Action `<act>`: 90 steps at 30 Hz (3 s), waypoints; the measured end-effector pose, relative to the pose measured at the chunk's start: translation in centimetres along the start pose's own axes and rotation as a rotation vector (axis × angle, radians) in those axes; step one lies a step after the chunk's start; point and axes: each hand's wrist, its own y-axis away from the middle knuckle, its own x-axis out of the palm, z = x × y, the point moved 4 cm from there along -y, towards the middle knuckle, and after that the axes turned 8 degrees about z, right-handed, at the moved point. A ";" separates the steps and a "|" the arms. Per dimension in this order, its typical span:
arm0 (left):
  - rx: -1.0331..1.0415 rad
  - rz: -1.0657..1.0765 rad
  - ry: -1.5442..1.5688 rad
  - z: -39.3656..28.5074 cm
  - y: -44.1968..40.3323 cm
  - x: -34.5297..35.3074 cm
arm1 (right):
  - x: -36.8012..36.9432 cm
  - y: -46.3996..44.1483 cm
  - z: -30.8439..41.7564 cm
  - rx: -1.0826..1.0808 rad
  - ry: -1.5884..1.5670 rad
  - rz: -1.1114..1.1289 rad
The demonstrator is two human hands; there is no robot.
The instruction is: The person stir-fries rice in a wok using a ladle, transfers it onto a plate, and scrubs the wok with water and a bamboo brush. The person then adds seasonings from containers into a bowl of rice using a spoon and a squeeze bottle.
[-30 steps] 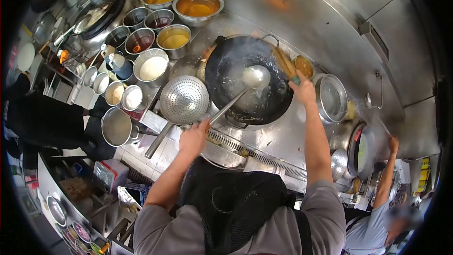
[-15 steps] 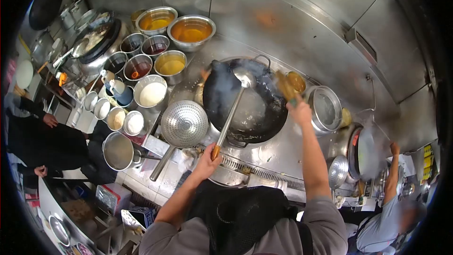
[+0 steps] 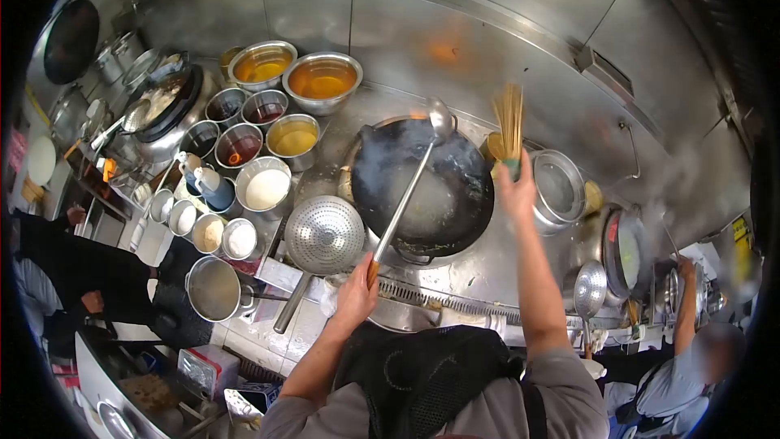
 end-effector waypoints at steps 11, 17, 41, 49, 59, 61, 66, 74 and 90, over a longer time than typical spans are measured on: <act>0.138 0.012 -0.275 1.7 2.6 -4.7 | -12.9 -3.9 3.0 -0.283 0.497 0.192; 0.283 0.118 -0.226 -0.4 2.9 -5.6 | -13.5 -1.5 3.2 -0.279 0.635 0.524; -0.219 0.905 0.363 -3.0 9.6 20.8 | -13.5 28.2 -20.2 0.676 -0.468 0.117; 0.007 -0.151 -0.083 -0.1 5.4 0.8 | -5.8 14.3 -7.9 0.136 -0.159 0.540; -0.400 0.193 -0.087 15.0 5.9 -0.6 | 12.7 2.2 -6.3 0.044 0.536 0.799; -0.512 0.240 0.407 16.5 5.7 0.6 | 11.8 6.0 -6.5 0.020 0.519 0.922; -0.400 0.163 0.914 11.0 2.3 0.3 | 4.7 4.1 -9.2 0.061 0.751 0.921; -0.702 0.125 1.416 3.4 -3.7 8.1 | 21.7 1.7 -11.5 0.211 0.122 0.596; -0.723 0.160 1.349 2.0 -6.8 10.4 | 7.5 -1.2 -13.1 0.042 0.636 0.921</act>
